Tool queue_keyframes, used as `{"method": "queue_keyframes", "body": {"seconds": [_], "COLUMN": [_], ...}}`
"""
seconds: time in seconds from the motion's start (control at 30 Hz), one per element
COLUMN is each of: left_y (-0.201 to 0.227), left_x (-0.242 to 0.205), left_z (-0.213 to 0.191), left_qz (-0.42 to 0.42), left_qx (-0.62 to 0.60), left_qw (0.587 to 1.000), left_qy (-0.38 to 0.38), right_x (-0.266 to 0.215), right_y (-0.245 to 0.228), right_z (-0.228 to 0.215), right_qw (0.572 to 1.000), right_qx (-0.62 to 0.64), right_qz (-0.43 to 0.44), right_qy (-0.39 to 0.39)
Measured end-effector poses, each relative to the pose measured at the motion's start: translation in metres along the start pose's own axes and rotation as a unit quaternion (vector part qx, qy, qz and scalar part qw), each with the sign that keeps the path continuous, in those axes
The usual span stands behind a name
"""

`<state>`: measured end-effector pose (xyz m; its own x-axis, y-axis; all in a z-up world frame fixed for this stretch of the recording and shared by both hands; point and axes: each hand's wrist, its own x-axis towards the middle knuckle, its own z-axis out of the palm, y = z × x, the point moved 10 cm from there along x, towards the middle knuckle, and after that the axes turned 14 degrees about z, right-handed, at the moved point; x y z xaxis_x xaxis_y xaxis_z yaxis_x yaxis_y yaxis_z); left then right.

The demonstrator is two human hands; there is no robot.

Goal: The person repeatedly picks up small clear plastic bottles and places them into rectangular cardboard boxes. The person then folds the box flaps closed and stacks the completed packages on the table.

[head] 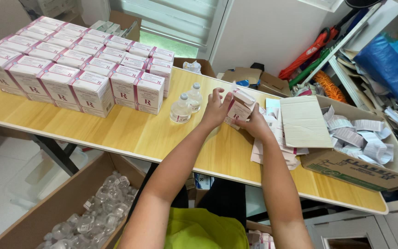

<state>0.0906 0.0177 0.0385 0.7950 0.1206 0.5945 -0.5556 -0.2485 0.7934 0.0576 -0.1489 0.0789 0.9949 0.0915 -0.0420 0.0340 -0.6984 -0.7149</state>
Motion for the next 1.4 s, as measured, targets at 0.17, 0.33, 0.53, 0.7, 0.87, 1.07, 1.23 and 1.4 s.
{"method": "queue_keyframes", "body": {"seconds": [0.17, 0.33, 0.53, 0.7, 0.87, 1.07, 1.23, 1.4], "left_y": [0.035, 0.075, 0.127, 0.163, 0.190, 0.202, 0.194, 0.197], "left_x": [-0.009, -0.015, -0.025, -0.036, -0.059, -0.071, -0.069, -0.072], "left_z": [-0.011, -0.029, -0.044, -0.048, -0.019, 0.001, -0.005, -0.009], "left_qz": [0.067, 0.112, 0.204, 0.312, 0.406, 0.452, 0.435, 0.436], "left_qx": [0.078, 0.111, 0.139, 0.131, 0.151, 0.159, 0.176, 0.193], "left_qw": [0.995, 0.987, 0.966, 0.934, 0.898, 0.878, 0.882, 0.877], "left_qy": [0.013, 0.039, 0.079, 0.119, 0.078, 0.014, 0.033, 0.062], "right_x": [0.001, -0.006, -0.041, -0.070, -0.050, -0.035, -0.046, -0.101], "right_y": [-0.002, -0.011, -0.026, -0.003, 0.079, 0.163, 0.142, 0.115], "right_z": [-0.004, -0.030, -0.091, -0.199, -0.268, -0.266, -0.294, -0.316], "right_qw": [0.999, 0.994, 0.967, 0.970, 0.931, 0.895, 0.859, 0.812], "right_qx": [0.008, 0.009, 0.175, -0.061, -0.298, -0.330, -0.375, -0.361], "right_qz": [-0.038, -0.050, -0.112, -0.085, 0.119, 0.264, 0.107, -0.009], "right_qy": [0.013, 0.094, 0.145, 0.217, 0.173, 0.140, 0.333, 0.458]}}
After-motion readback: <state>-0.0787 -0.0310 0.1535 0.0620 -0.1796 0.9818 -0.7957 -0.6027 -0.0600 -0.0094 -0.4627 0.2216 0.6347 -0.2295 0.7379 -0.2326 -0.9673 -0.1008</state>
